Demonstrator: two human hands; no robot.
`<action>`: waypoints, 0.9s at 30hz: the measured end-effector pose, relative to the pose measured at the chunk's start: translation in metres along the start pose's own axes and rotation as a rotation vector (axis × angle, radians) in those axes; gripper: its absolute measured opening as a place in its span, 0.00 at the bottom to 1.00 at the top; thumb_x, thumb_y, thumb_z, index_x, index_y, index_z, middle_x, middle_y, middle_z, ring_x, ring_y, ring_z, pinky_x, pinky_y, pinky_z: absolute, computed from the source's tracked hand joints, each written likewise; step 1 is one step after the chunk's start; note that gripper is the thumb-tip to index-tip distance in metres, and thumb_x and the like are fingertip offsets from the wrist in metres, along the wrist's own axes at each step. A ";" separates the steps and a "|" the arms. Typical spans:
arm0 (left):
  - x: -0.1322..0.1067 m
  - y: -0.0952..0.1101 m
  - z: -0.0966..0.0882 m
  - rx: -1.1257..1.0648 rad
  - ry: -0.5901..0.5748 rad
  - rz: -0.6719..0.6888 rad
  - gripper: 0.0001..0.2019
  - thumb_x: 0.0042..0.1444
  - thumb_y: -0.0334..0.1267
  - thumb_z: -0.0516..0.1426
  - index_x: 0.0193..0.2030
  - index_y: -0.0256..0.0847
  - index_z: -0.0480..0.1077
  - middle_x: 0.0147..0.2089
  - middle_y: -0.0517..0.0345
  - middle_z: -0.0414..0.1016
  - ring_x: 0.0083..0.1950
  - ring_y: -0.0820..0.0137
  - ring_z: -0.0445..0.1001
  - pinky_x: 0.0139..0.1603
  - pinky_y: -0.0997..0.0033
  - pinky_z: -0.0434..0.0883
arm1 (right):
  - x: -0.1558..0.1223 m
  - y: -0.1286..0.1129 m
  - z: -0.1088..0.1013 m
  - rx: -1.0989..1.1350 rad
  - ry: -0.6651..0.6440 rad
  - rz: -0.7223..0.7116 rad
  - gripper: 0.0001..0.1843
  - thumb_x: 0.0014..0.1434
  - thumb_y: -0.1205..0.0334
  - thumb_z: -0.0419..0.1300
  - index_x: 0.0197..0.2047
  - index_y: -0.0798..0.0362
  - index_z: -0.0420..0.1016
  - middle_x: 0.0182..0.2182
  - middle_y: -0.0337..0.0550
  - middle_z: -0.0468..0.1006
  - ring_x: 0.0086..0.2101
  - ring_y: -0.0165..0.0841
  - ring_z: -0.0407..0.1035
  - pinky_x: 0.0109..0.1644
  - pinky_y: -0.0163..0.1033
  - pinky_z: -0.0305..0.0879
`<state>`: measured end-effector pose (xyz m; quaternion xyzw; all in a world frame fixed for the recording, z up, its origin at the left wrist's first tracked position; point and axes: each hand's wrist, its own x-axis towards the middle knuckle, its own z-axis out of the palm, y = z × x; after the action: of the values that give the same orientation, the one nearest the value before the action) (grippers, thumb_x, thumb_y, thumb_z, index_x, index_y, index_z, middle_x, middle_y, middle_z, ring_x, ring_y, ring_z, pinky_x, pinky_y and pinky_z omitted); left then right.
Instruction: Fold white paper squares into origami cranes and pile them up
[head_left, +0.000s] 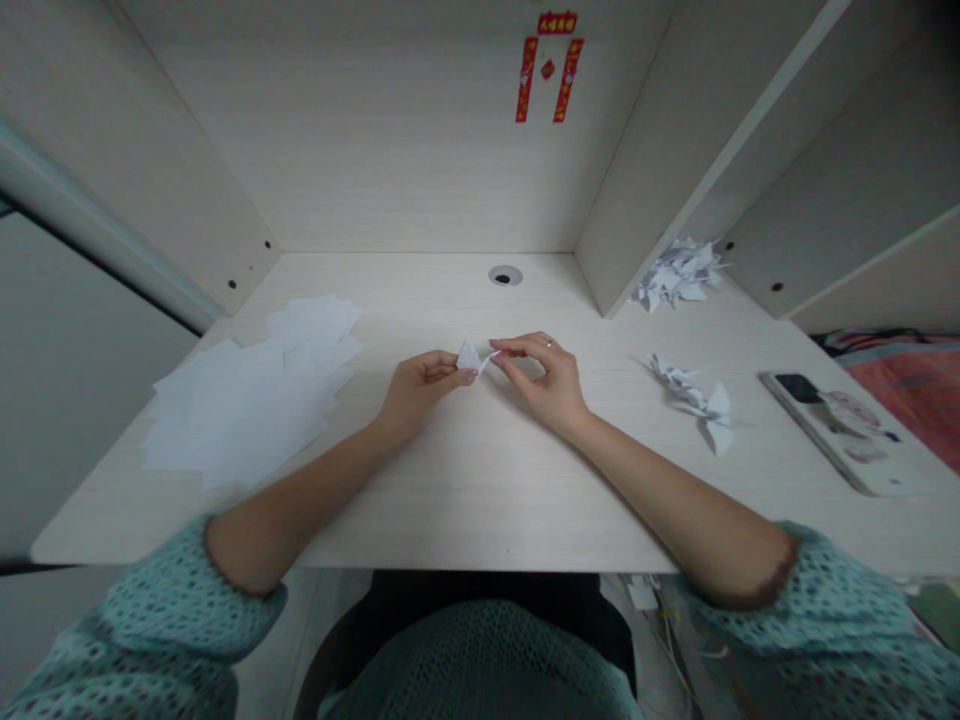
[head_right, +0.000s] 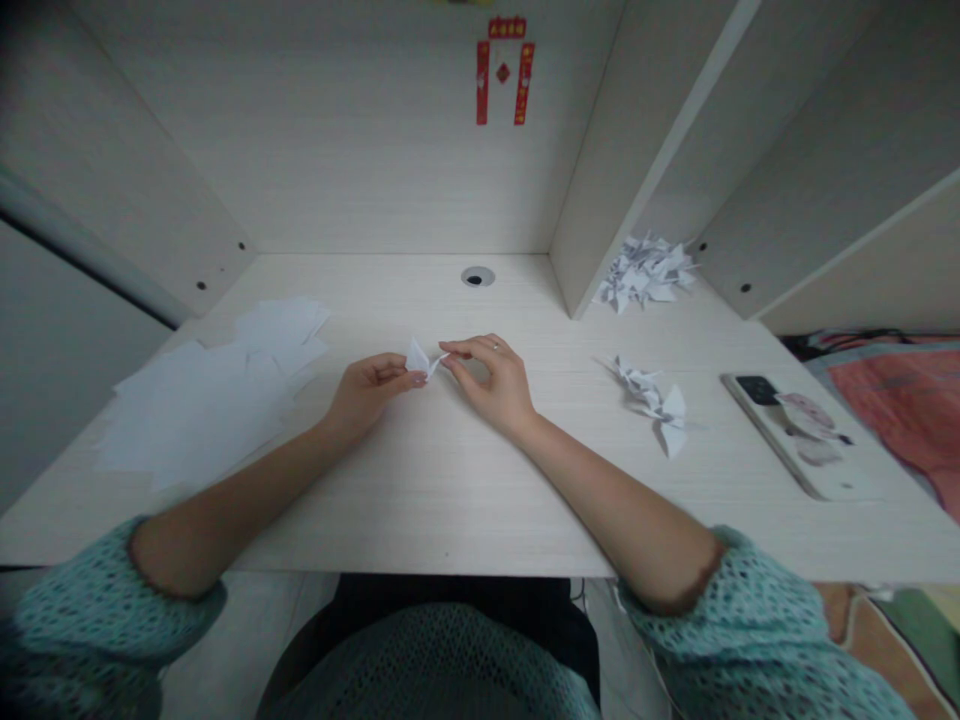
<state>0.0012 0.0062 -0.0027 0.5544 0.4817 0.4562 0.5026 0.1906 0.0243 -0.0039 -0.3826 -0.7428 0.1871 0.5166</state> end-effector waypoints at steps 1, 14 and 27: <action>0.000 0.000 0.000 0.008 -0.002 0.004 0.16 0.44 0.46 0.65 0.36 0.37 0.75 0.33 0.56 0.79 0.34 0.70 0.75 0.38 0.72 0.68 | 0.000 0.001 0.000 0.031 -0.010 0.018 0.08 0.57 0.60 0.61 0.40 0.48 0.79 0.33 0.42 0.80 0.35 0.34 0.71 0.44 0.43 0.66; 0.002 -0.004 -0.001 0.033 -0.096 0.033 0.12 0.49 0.45 0.62 0.34 0.38 0.73 0.30 0.59 0.75 0.33 0.72 0.72 0.39 0.73 0.66 | 0.005 0.013 0.005 0.491 -0.200 0.394 0.11 0.47 0.53 0.67 0.29 0.52 0.78 0.28 0.40 0.79 0.30 0.31 0.70 0.38 0.38 0.65; 0.000 0.000 -0.001 0.006 -0.140 0.006 0.13 0.47 0.47 0.62 0.34 0.39 0.73 0.32 0.57 0.76 0.35 0.70 0.74 0.42 0.69 0.68 | 0.004 0.015 0.006 0.644 -0.179 0.518 0.15 0.41 0.50 0.70 0.29 0.52 0.79 0.28 0.40 0.80 0.29 0.29 0.71 0.38 0.38 0.66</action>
<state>0.0001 0.0066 -0.0023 0.5880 0.4450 0.4164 0.5318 0.1903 0.0378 -0.0137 -0.3578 -0.5675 0.5659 0.4792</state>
